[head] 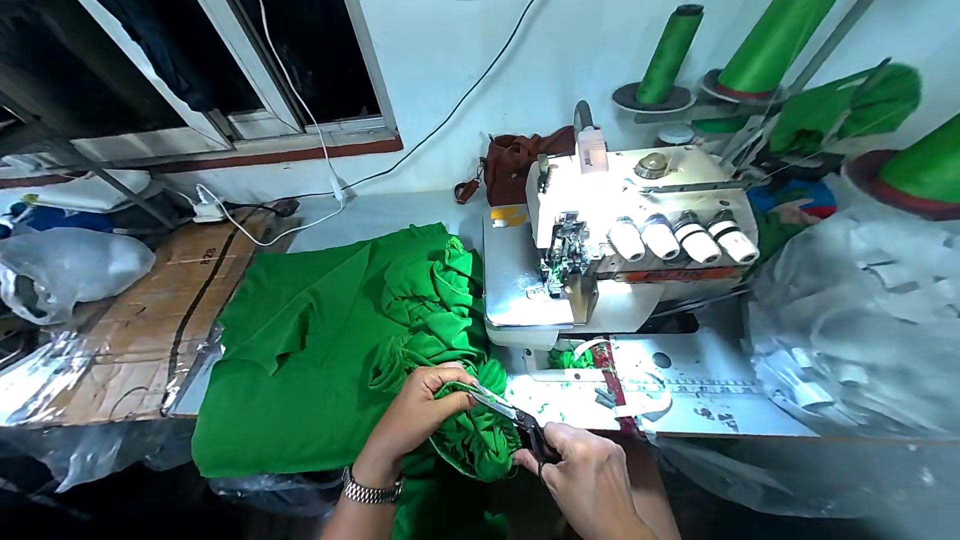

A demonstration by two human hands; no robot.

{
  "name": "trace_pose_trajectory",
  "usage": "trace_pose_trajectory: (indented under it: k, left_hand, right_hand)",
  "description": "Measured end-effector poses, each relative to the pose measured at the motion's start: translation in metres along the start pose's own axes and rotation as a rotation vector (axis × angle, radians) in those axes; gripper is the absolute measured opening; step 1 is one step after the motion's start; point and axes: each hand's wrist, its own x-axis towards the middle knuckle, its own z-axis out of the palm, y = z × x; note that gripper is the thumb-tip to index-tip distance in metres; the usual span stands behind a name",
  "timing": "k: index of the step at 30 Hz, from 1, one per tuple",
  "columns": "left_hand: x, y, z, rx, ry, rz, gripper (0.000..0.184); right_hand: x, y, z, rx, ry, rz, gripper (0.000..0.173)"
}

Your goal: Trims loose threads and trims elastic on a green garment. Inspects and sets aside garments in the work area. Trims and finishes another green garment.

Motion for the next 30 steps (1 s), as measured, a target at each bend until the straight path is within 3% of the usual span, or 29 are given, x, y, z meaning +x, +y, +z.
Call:
trace_pose_trajectory:
  k: [7, 10, 14, 17, 19, 21, 24, 30]
  left_hand:
    - [0.001, -0.001, 0.001, 0.015, 0.021, -0.022, 0.009]
    - [-0.003, 0.001, 0.005, 0.027, 0.023, 0.065, 0.009]
    - [-0.015, 0.024, 0.028, 0.211, 0.012, 0.242, 0.016]
    - [-0.027, 0.029, 0.041, 0.392, 0.151, 0.265, 0.028]
    - [-0.034, 0.019, 0.043, 0.661, 0.308, 0.254, 0.055]
    - [-0.045, 0.004, 0.044, 0.835, 0.447, 0.228, 0.062]
    - [-0.061, -0.010, 0.049, 0.871, 0.560, 0.249, 0.062]
    - [-0.067, -0.020, 0.060, 0.802, 0.713, 0.321, 0.042]
  right_hand:
    - [-0.003, 0.002, 0.001, 0.157, -0.082, 0.124, 0.049]
    - [0.006, -0.002, 0.000, 0.304, -0.001, 0.222, 0.051]
    - [0.031, -0.017, -0.004, 0.689, -0.097, 0.199, 0.037]
    - [0.045, -0.031, 0.001, 0.848, -0.061, 0.279, 0.012]
    - [0.048, -0.030, 0.004, 0.844, 0.108, 0.268, 0.006]
    - [0.047, -0.020, 0.004, 0.793, 0.270, 0.243, 0.007]
    - [0.033, -0.006, 0.005, 0.777, 0.354, 0.256, 0.012]
    - [0.008, 0.004, 0.022, 0.722, 0.364, 0.275, 0.011]
